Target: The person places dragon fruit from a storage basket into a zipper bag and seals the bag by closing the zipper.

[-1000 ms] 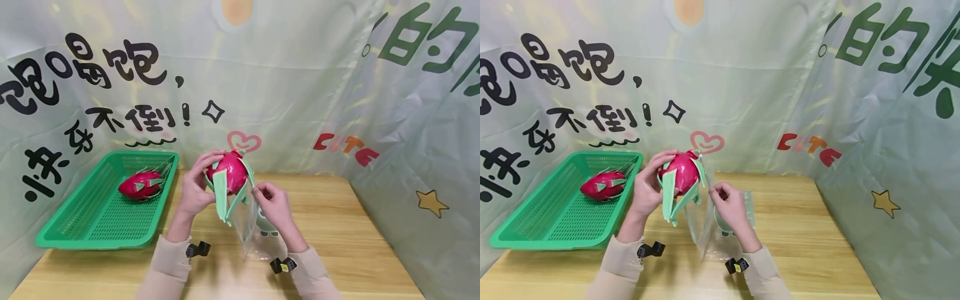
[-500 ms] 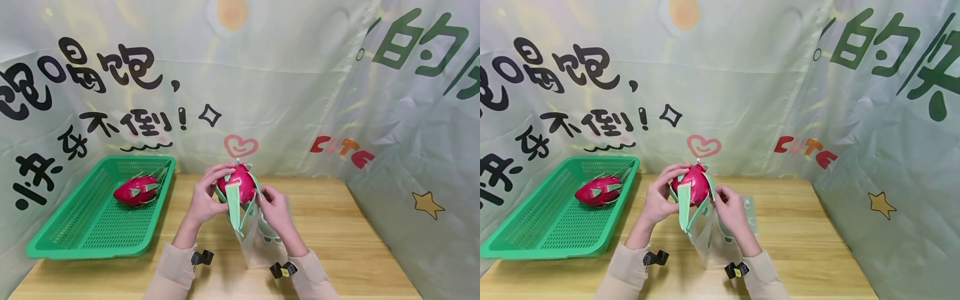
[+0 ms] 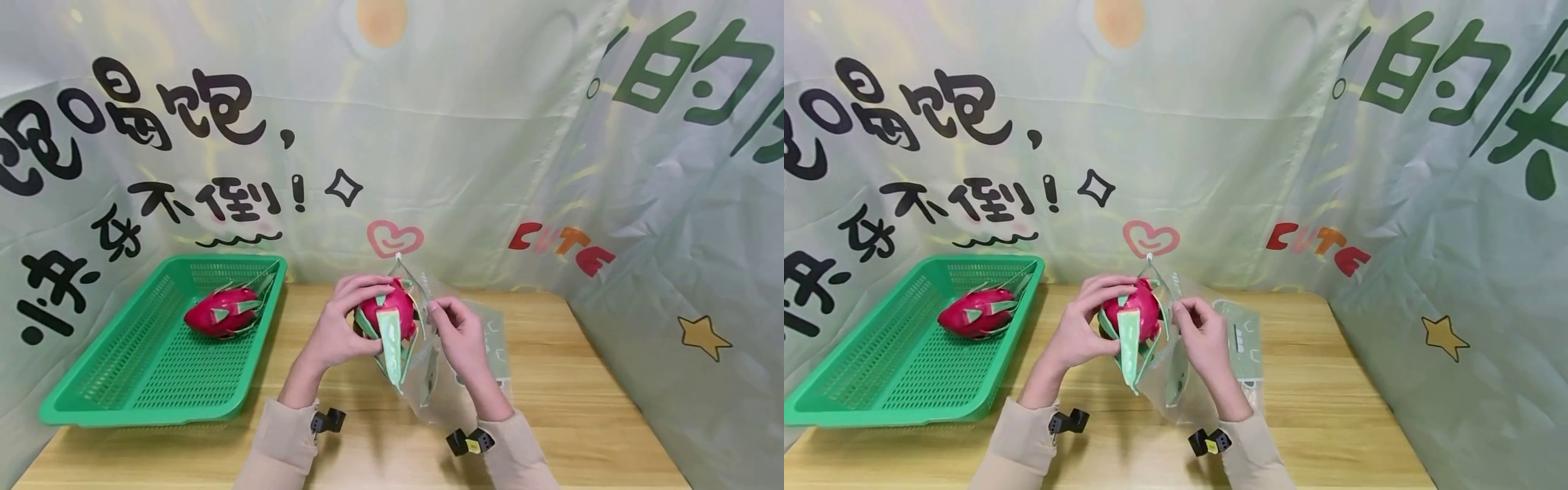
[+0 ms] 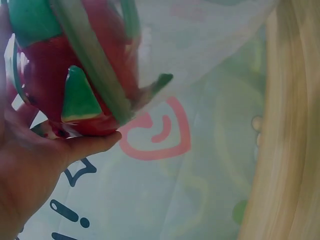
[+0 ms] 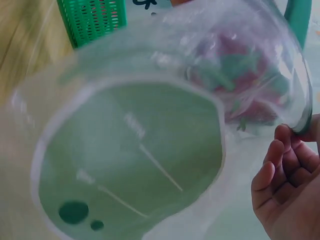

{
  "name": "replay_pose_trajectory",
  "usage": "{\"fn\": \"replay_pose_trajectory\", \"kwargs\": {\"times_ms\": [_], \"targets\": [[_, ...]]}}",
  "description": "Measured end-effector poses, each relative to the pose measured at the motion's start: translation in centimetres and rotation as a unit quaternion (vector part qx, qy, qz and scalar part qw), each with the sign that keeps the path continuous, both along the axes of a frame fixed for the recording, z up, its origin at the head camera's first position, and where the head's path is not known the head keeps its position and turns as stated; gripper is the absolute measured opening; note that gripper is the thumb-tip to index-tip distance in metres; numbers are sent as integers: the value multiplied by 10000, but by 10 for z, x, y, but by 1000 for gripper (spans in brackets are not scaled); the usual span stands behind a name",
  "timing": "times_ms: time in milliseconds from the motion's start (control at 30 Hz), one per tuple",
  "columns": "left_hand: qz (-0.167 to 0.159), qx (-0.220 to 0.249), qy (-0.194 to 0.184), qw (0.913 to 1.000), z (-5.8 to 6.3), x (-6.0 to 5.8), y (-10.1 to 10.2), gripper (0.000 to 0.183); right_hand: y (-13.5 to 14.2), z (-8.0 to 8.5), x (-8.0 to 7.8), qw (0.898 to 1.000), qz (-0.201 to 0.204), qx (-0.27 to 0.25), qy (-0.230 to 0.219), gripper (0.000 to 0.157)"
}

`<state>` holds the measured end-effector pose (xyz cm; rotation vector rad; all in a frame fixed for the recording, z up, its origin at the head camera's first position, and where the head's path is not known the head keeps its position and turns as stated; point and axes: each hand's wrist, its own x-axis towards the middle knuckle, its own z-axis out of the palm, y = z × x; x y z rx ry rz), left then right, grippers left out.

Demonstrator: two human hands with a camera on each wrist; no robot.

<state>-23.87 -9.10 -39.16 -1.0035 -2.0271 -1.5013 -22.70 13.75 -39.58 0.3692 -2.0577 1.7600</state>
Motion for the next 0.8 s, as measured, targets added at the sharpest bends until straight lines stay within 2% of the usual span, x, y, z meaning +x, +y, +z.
{"fn": "replay_pose_trajectory", "kwargs": {"times_ms": [233, 433, 633, 800], "targets": [[192, -553, -73, 9983, 0, 1, 2, 72, -1, 3, 1, 9995, 231, 189, 58, 16], [390, -601, 30, 9974, -4, 0, 5, 80, -5, 5, 6, 9984, 491, 274, -11, 15], [640, -720, 339, 9948, -7, -2, 8, 76, -7, 9, 11, 9951, 932, 312, -97, 13], [871, -638, 314, 9937, -8, -1, 11, 71, -9, 9, 13, 9952, 957, 186, -110, 11]]}}
